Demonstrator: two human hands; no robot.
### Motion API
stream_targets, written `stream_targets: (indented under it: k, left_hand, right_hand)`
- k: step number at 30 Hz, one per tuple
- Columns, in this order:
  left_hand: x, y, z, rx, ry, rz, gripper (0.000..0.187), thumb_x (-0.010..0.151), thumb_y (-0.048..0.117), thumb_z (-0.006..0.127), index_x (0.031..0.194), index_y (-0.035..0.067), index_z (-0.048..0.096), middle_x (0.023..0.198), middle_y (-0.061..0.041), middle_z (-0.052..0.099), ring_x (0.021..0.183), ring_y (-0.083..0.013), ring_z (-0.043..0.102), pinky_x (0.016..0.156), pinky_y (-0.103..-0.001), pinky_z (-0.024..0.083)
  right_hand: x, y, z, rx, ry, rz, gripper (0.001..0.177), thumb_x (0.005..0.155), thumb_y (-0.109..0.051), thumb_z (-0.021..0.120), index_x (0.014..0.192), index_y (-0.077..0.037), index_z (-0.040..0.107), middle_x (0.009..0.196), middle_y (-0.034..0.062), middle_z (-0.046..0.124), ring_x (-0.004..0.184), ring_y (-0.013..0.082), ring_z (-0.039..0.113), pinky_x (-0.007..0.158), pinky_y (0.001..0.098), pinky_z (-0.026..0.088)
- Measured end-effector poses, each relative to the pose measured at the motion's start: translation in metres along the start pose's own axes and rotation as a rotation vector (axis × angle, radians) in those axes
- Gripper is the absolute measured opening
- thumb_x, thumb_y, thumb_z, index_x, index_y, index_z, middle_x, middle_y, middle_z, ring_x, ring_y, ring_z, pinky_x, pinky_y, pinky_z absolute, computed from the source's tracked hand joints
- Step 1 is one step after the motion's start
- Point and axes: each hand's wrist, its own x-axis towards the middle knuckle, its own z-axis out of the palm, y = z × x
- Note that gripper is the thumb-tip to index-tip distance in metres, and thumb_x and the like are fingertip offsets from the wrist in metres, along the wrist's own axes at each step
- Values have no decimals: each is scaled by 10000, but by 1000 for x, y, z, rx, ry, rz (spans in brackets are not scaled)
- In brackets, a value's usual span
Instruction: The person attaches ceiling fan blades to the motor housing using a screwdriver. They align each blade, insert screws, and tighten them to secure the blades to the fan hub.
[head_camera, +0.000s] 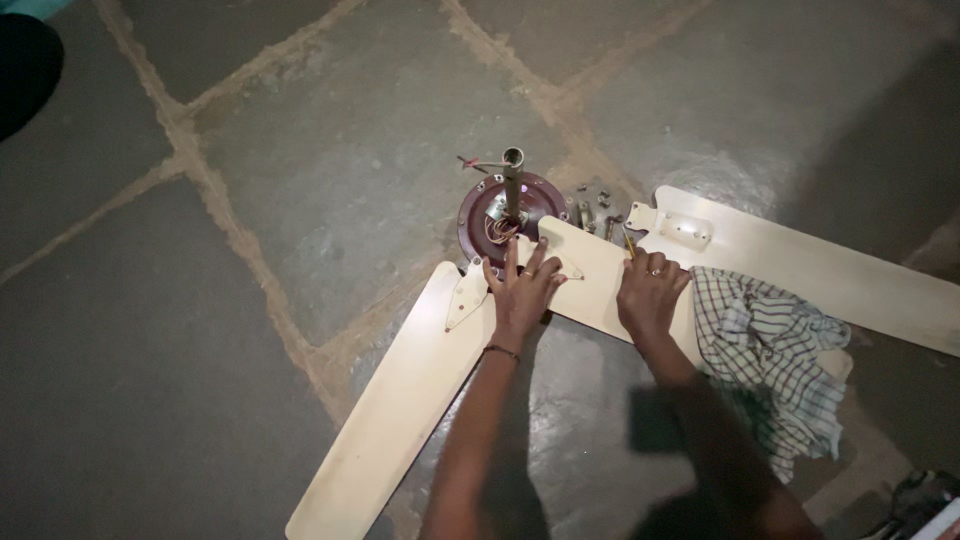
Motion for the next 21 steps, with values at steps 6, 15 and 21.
stream_targets:
  k: [6,15,21]
  left_hand:
    - [25,-5,-57,154,-358,251,1089,716,804,631,1539,137,380,1632,-104,344,1530,-249,272,1246,-606,80]
    - [57,-10,-51,260,-489,327,1641,370,944,695,1621,22,168,1687,-150,230,1563,-241,217,1281,-420,125]
    - [52,-11,-37,134,-441,240,1617,397,971,662,1613,34,156,1698,-153,175,1577,-263,152,1274,-434,104]
  right_hand:
    - [2,1,2,-61,-1,-30,265,1019,-247,598,1216,-77,651,1027,108,554,1012,314,505,950,560,343]
    - [10,17,12,24,-142,-85,338,1039,-250,577,1298,-39,627,1022,141,635,932,334,588,862,521,392]
    - [33,29,9,83,-199,-173,331,1027,-248,562,1279,-43,624,987,162,640,900,343,596,792,512,391]
